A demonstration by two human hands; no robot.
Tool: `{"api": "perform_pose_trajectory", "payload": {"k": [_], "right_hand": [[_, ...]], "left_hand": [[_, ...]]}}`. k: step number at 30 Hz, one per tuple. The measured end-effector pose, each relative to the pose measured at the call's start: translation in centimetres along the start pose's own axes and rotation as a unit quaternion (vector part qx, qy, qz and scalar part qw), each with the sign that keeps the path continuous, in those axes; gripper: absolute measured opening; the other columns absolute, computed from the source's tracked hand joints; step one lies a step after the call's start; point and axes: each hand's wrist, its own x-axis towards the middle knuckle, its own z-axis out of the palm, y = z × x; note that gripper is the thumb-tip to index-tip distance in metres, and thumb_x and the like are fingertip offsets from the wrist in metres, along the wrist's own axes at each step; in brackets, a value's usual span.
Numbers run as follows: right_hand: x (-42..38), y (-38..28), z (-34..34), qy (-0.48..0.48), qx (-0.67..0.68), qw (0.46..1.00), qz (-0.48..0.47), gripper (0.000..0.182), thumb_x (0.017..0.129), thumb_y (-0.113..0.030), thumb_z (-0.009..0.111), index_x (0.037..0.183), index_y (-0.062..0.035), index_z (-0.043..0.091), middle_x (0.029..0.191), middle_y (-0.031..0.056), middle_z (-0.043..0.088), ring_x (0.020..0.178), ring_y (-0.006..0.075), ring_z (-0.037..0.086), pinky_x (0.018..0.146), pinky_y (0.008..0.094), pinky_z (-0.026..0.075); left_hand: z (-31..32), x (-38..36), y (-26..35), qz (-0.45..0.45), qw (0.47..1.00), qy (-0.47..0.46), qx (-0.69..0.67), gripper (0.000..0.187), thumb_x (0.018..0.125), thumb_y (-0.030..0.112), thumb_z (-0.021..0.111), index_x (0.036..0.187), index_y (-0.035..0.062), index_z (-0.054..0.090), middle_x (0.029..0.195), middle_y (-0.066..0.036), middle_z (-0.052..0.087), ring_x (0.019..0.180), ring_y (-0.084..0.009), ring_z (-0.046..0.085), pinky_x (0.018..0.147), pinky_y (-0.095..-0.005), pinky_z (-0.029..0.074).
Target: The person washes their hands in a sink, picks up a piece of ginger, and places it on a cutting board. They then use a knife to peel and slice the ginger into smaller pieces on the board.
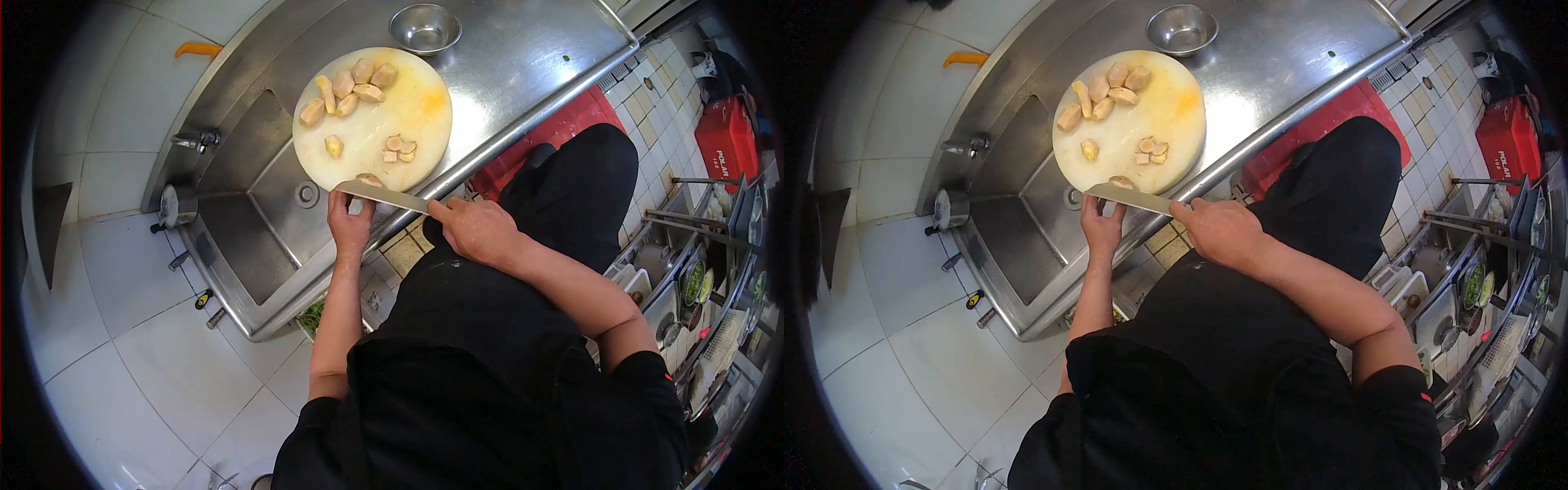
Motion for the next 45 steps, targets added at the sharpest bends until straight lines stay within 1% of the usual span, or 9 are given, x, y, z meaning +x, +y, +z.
{"api": "perform_pose_trajectory", "payload": {"k": [8,17,26,29,31,34,40,43,45], "right_hand": [[0.1,0.0,0.0,-0.022,-0.037,0.999,-0.004,0.035,0.091,-0.010,0.055,0.125,-0.0100,0.050,0.090,0.0168,0.064,0.076,0.0375,0.071,0.067,0.0500,0.057],[0.8,0.3,1.6,-0.009,-0.076,0.997,-0.014,0.032,0.097,-0.016,0.053,0.128,-0.0092,0.049,0.093,0.0194,0.065,0.070,0.0354,0.071,0.059,0.0460,0.057],[3.1,0.4,1.9,-0.017,-0.047,0.999,0.005,0.031,0.096,-0.012,0.051,0.126,-0.0061,0.049,0.089,0.0209,0.068,0.077,0.0385,0.072,0.065,0.0494,0.058],[4.5,0.9,0.5,-0.061,0.003,0.998,0.006,0.031,0.094,-0.012,0.053,0.124,-0.0043,0.050,0.086,0.0229,0.070,0.081,0.0411,0.071,0.070,0.0522,0.057],[5.5,1.4,-0.1,-0.123,0.014,0.992,0.029,0.039,0.092,-0.009,0.052,0.130,-0.0017,0.049,0.092,0.0255,0.070,0.088,0.0428,0.071,0.078,0.0539,0.055],[6.6,3.3,0.3,-0.140,0.055,0.988,0.041,0.039,0.093,-0.011,0.052,0.132,-0.0029,0.050,0.093,0.0252,0.071,0.090,0.0432,0.070,0.080,0.0542,0.055],[3.9,3.0,0.9,-0.017,0.040,0.999,0.030,0.034,0.093,-0.014,0.054,0.127,-0.0053,0.055,0.091,0.0229,0.070,0.085,0.0420,0.071,0.074,0.0537,0.055],[2.1,1.9,-0.4,-0.014,-0.011,1.000,0.007,0.034,0.093,-0.014,0.055,0.126,-0.0084,0.056,0.089,0.0193,0.068,0.079,0.0389,0.071,0.068,0.0523,0.056],[1.3,1.5,-0.7,-0.016,-0.029,0.999,0.003,0.033,0.094,-0.015,0.056,0.127,-0.0089,0.054,0.090,0.0190,0.067,0.077,0.0382,0.071,0.065,0.0509,0.057]], "left_hand": [[0.4,0.0,-0.4,0.006,1.000,0.017,0.021,0.041,0.076,0.005,0.081,0.114,0.0012,0.068,0.119,-0.012,0.064,0.107,-0.0268,0.067,0.094,-0.0356,0.054],[1.1,0.0,-1.1,0.015,0.998,0.045,0.029,0.043,0.071,0.007,0.082,0.112,0.0016,0.068,0.117,-0.011,0.064,0.107,-0.0276,0.067,0.095,-0.0358,0.053],[1.1,0.0,-0.7,0.021,0.998,0.043,0.041,0.040,0.074,0.009,0.082,0.110,0.0011,0.067,0.112,-0.012,0.064,0.101,-0.0263,0.066,0.090,-0.0365,0.054],[1.1,-0.1,-0.9,0.027,0.998,0.045,0.028,0.038,0.075,0.008,0.082,0.109,0.0013,0.067,0.113,-0.012,0.064,0.103,-0.0258,0.065,0.091,-0.0364,0.054],[1.3,-0.1,-1.1,0.031,0.998,0.040,0.024,0.037,0.075,0.007,0.082,0.108,0.0014,0.067,0.114,-0.012,0.064,0.104,-0.0256,0.066,0.092,-0.0362,0.054],[1.3,0.0,-1.6,0.031,0.998,0.046,-0.036,0.036,0.076,0.005,0.080,0.109,0.0021,0.067,0.117,-0.013,0.065,0.106,-0.0254,0.066,0.095,-0.0354,0.054],[-0.4,0.9,-1.5,0.043,0.998,-0.014,-0.033,0.037,0.077,0.004,0.077,0.112,0.0012,0.068,0.120,-0.013,0.066,0.109,-0.0245,0.066,0.095,-0.0357,0.055],[-1.0,1.1,-1.3,0.055,0.997,-0.048,-0.019,0.038,0.078,0.004,0.076,0.115,-0.0004,0.068,0.119,-0.013,0.067,0.108,-0.0244,0.068,0.095,-0.0360,0.055],[-1.1,1.2,-1.3,0.006,0.999,-0.052,-0.013,0.040,0.078,0.003,0.075,0.117,-0.0013,0.068,0.117,-0.013,0.068,0.105,-0.0243,0.069,0.094,-0.0355,0.054]]}}
